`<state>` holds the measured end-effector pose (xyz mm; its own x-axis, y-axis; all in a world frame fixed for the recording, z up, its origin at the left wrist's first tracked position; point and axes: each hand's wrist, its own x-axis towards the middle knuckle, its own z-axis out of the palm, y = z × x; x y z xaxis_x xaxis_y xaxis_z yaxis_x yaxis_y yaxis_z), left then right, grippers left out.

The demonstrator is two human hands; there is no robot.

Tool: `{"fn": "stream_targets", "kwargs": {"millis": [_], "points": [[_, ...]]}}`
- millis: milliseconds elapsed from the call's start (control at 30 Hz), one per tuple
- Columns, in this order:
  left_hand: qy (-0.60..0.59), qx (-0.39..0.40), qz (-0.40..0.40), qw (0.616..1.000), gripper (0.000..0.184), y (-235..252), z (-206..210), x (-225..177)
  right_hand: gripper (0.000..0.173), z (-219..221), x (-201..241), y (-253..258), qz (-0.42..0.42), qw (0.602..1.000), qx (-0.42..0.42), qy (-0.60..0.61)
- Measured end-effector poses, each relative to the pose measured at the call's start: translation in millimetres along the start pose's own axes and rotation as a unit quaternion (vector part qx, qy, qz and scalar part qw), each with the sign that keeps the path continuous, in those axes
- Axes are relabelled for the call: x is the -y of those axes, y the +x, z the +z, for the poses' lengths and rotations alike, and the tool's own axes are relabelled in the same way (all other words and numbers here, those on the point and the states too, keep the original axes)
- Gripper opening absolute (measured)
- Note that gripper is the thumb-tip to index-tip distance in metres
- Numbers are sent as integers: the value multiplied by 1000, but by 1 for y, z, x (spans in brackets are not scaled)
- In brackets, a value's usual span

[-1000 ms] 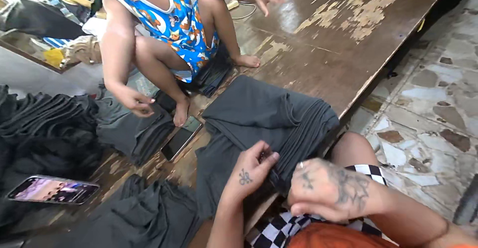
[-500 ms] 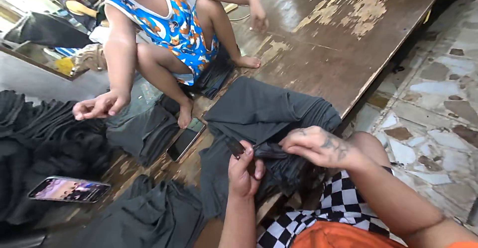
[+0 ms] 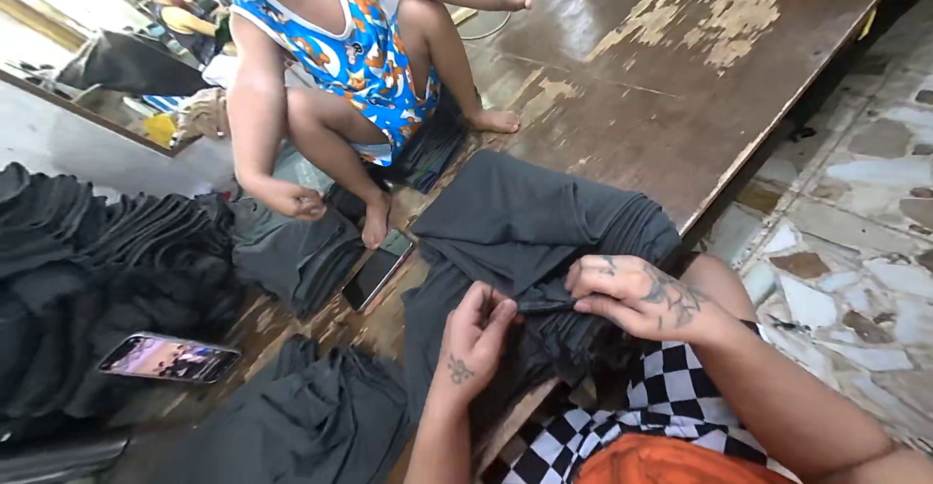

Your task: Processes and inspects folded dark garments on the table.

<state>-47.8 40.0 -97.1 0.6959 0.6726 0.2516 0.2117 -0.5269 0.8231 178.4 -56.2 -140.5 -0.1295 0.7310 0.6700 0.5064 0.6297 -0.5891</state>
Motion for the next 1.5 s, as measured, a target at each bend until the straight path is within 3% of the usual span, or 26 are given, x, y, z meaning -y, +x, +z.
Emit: {"fn": "stream_targets", "kwargs": {"millis": [67, 133, 200, 300, 400, 500, 767, 867, 900, 967, 1033, 1100, 1200, 1300, 1400, 1500], "points": [[181, 8, 34, 983, 18, 2, -4, -8, 30, 3, -1, -5, -13, 998, -12, 65], [266, 12, 65, 962, 32, 1, -6, -19, 31, 9, 0, -10, -19, 994, -35, 98], [308, 32, 116, 944, 41, 0, -8, -33, 28, 16, 3, -12, -22, 992, -63, 106], [352, 78, 194, 912, 30, 0, -9, -48, 27, 21, 7, -17, -16, 990, -81, 116], [401, 98, 222, 883, 28, 3, -9, -50, 26, 20, 8, -20, -14, 989, -84, 124], [413, 98, 225, 877, 28, 2, -11, -49, 25, 20, 10, -19, -13, 989, -79, 122], [414, 78, 196, 885, 30, -8, -6, -49, 31, 24, 16, -17, -37, 990, -50, 124], [319, 9, 127, 939, 35, -10, -9, -41, 62, 16, 22, -22, -76, 991, -30, 104], [259, -39, 93, 961, 42, -9, -6, -35, 64, 9, 26, -19, -88, 991, -42, 87], [128, -120, 5, 985, 44, -4, 9, -27, 46, -4, 32, -5, -81, 994, -75, 13], [1, -124, -41, 991, 22, 0, 30, -25, 20, 1, 28, 11, -30, 992, -66, -103], [-103, -131, 43, 985, 8, -2, 49, -22, 26, 19, 11, 22, 23, 987, -43, -155], [-219, -146, 140, 954, 6, -5, 43, -20, 28, 19, 1, 30, 66, 992, -87, -60], [-148, -190, 86, 967, 15, -5, 34, -22, 33, 11, -1, 27, 106, 990, -81, 35], [69, -104, 39, 991, 33, 3, 42, -28, 35, 6, -4, 26, 111, 990, -46, 77], [113, -55, 100, 987, 19, 2, 40, -31, 34, 2, -5, 24, 89, 992, -36, 82]]}}
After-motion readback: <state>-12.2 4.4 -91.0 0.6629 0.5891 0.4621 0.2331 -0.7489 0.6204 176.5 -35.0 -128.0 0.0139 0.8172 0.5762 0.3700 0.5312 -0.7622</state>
